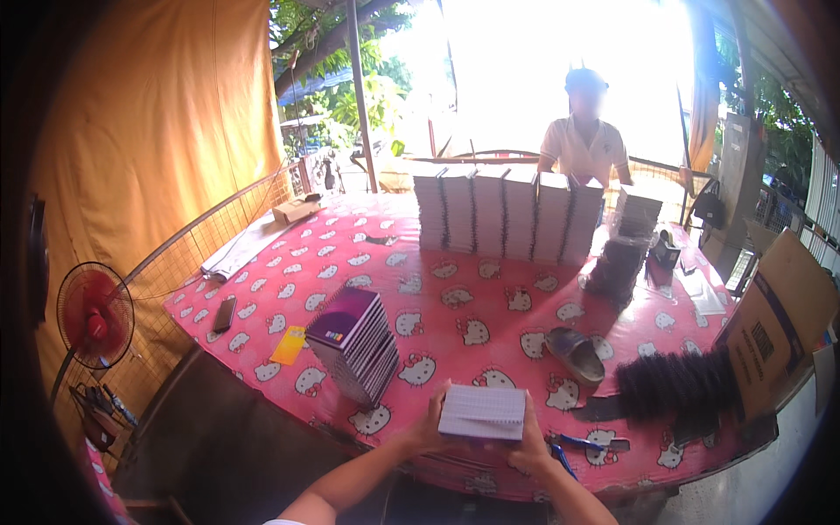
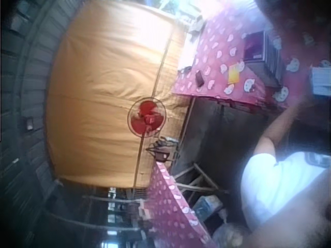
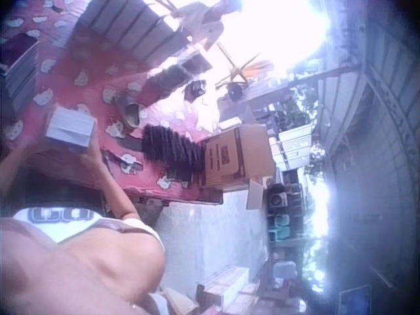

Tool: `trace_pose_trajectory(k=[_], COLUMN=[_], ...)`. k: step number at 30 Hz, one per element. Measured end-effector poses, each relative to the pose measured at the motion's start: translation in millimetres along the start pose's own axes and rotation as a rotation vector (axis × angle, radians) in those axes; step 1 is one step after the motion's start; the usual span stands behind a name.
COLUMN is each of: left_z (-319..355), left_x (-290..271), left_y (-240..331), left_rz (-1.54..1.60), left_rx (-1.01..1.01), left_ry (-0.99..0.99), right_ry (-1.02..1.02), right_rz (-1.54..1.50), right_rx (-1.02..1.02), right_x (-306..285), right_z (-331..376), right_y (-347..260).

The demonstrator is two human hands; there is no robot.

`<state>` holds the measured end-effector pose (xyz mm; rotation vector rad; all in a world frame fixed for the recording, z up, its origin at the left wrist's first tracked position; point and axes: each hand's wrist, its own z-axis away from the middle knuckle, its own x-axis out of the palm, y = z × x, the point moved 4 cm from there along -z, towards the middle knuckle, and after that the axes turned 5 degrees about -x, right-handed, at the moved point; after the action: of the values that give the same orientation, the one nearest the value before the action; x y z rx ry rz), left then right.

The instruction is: The person manually assembles spiral notebooks by inserting a wire coil into the pre-punched holes of a stack of paper and covers, and then uses a pair of pliers to bend the ends of the wire to secure it.

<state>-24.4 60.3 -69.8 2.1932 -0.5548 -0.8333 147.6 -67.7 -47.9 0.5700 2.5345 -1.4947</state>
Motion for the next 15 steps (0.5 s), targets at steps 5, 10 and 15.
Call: trace_pose_trajectory(k=[5, 10, 15], left_z=[17, 9, -11], left_x=[9, 8, 1], left_y=[17, 65, 85], left_rz=[-0.078, 0.238, 0.756], left_rx=[-0.061, -0.291, -1.195], left_ry=[0.032, 0.158, 0.1], right_ry=[0.072, 0.085, -0.117], right_rz=[0.01, -0.18, 0.104], right_rx=[0.007, 0.189, 0.69], right_x=[2, -11, -39], right_z=[18, -2, 1], right_y=[-5, -41, -5])
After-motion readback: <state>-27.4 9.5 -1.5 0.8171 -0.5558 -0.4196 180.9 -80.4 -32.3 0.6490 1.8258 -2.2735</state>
